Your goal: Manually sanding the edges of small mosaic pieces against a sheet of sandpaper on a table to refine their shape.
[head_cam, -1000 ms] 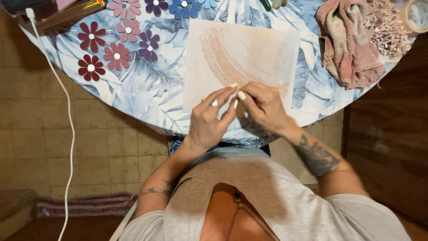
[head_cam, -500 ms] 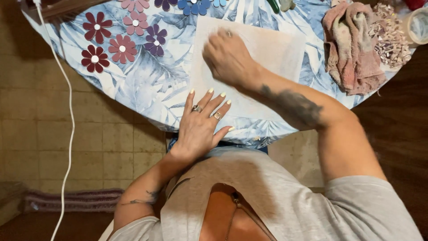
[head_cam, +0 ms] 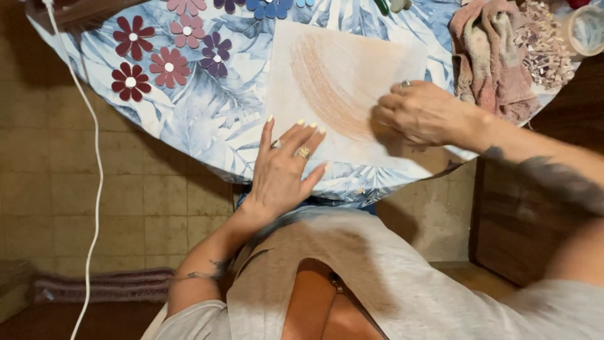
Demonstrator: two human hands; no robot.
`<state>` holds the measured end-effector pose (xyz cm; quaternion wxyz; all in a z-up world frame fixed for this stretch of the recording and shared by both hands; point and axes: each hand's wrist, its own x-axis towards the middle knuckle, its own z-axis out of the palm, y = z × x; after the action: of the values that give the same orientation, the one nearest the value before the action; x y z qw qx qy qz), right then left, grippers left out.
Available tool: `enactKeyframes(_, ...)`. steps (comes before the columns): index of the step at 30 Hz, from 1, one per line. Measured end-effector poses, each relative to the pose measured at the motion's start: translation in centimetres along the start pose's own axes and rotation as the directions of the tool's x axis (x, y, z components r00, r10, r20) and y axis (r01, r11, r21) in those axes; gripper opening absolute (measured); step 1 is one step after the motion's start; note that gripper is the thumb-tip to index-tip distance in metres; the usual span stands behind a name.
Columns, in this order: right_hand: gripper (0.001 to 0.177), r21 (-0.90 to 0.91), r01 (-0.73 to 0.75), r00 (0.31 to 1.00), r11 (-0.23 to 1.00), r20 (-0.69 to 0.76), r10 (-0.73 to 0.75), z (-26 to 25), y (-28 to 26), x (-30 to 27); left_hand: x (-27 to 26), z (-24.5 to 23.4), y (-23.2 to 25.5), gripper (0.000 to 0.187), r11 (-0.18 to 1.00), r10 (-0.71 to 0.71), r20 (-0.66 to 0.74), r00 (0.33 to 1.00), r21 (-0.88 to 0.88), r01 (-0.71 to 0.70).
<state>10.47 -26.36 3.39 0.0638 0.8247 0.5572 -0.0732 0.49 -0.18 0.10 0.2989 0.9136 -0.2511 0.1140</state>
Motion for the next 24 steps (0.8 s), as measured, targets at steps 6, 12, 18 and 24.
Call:
enactKeyframes(6, 0.022, 0.917, 0.039, 0.706, 0.398, -0.307, 0.639, -3.3, -8.2, 5.7, 3.1, -0.8, 2.8, 0.037, 0.768, -0.269, -0.203, 0.942, -0.635, 0.083)
enactKeyframes(12, 0.023, 0.972, 0.115, 0.543, 0.203, -0.233, 0.806, -1.6, -9.5, 6.7, 4.1, -0.1, 3.2, 0.028, 0.624, -0.377, -0.143, 0.915, -0.769, 0.137)
enactKeyframes(18, 0.021, 0.977, 0.115, 0.515, 0.18, -0.213, 0.83, -2.7, -10.1, 6.8, 3.9, 0.0, 3.2, 0.023, 0.62, -0.389, -0.132, 0.912, -0.769, 0.154)
enactKeyframes(24, 0.027, 0.979, 0.159, 0.528, 0.131, -0.196, 0.826, -2.7, -10.7, 6.7, 3.9, -0.3, 3.3, 0.02, 0.632, -0.402, -0.126, 0.907, -0.755, 0.175)
